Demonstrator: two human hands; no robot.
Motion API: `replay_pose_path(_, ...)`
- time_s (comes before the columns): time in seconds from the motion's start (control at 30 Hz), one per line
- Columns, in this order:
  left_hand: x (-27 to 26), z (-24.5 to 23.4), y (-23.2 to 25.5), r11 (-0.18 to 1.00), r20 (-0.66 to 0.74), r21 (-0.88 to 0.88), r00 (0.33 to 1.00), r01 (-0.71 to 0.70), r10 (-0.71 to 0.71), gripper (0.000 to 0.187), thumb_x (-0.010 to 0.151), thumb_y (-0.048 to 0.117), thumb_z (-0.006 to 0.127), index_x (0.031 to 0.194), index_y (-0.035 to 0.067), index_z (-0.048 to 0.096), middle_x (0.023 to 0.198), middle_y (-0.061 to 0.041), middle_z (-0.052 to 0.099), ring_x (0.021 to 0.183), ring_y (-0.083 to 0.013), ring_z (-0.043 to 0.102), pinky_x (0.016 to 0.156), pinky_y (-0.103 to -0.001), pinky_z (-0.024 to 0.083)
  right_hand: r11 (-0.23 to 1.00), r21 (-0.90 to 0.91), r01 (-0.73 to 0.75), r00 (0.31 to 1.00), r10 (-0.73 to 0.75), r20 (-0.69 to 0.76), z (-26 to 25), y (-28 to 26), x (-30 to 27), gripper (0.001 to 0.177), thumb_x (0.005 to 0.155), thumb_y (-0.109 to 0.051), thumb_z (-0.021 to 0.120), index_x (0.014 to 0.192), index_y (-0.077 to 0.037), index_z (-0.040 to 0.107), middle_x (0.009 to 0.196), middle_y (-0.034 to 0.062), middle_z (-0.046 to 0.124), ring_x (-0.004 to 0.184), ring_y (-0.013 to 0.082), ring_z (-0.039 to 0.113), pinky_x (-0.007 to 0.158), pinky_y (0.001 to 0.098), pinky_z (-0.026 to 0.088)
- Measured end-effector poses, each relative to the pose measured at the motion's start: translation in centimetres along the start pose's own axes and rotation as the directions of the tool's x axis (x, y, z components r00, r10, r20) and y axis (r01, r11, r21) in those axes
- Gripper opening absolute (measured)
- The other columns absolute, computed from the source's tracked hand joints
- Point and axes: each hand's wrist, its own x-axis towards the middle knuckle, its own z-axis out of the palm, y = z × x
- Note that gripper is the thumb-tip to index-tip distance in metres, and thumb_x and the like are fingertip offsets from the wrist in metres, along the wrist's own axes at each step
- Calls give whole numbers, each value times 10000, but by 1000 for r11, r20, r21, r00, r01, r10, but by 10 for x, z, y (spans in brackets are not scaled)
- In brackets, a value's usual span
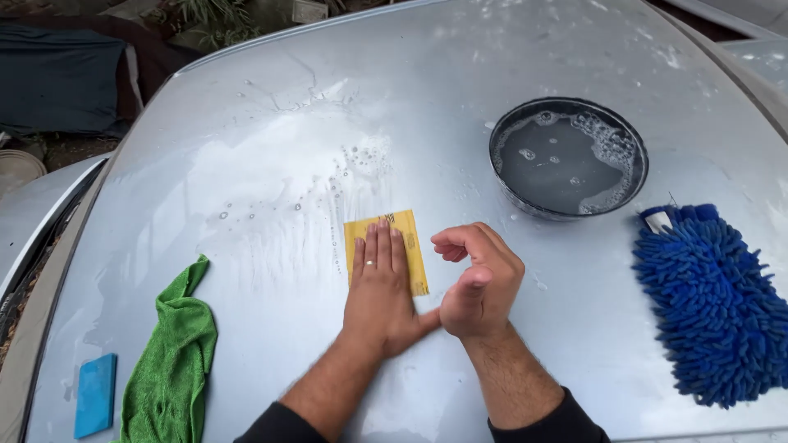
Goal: The person sands the hood of a silver car using a yellow sanding block, repeatedly dipping it into a bucket of water. They wipe the surface with a green microfiber cloth and use a blue microfiber mitt to clean the area. The person also uses a blue plastic scraper to remove residue from the hood.
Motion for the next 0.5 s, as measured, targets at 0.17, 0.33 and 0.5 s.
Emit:
replay_pose_path(0.17, 11, -11, 8, 994, 179, -106, 984, 1, 19, 1435, 723, 946, 537, 1514, -182, 136, 1619, -389, 104, 1542, -474, 0, 1225, -526, 1, 998, -56, -22, 1000, 23, 11, -2, 4, -5, 956, 1053, -752, 145, 865, 16, 681, 758, 91, 679, 690, 186, 692, 639, 296, 563)
replay_pose_path(0.33, 44, 2, -6, 996, 45, 37, 996, 79, -81, 1422, 727, 932, 531, 1503, -196, 148, 1596, -394, 122, 1538, -456, 35, 1231, -488, 30, 999, -51, 11, 1000, -10, 19, -3, 0, -5, 948, 1055, -752, 159, 877, 21, 680, 758, 99, 670, 706, 204, 690, 641, 309, 556)
replay_pose_path(0.5, -33, -19, 18, 995, 190, -102, 982, 0, 19, 1437, 710, 948, 548, 1493, -182, 129, 1623, -403, 90, 1547, -506, -29, 1198, -562, -5, 1000, -11, -14, 999, 14, 51, 5, 5, -6, 952, 1044, -757, 147, 863, 7, 687, 751, 92, 673, 691, 192, 696, 624, 297, 565)
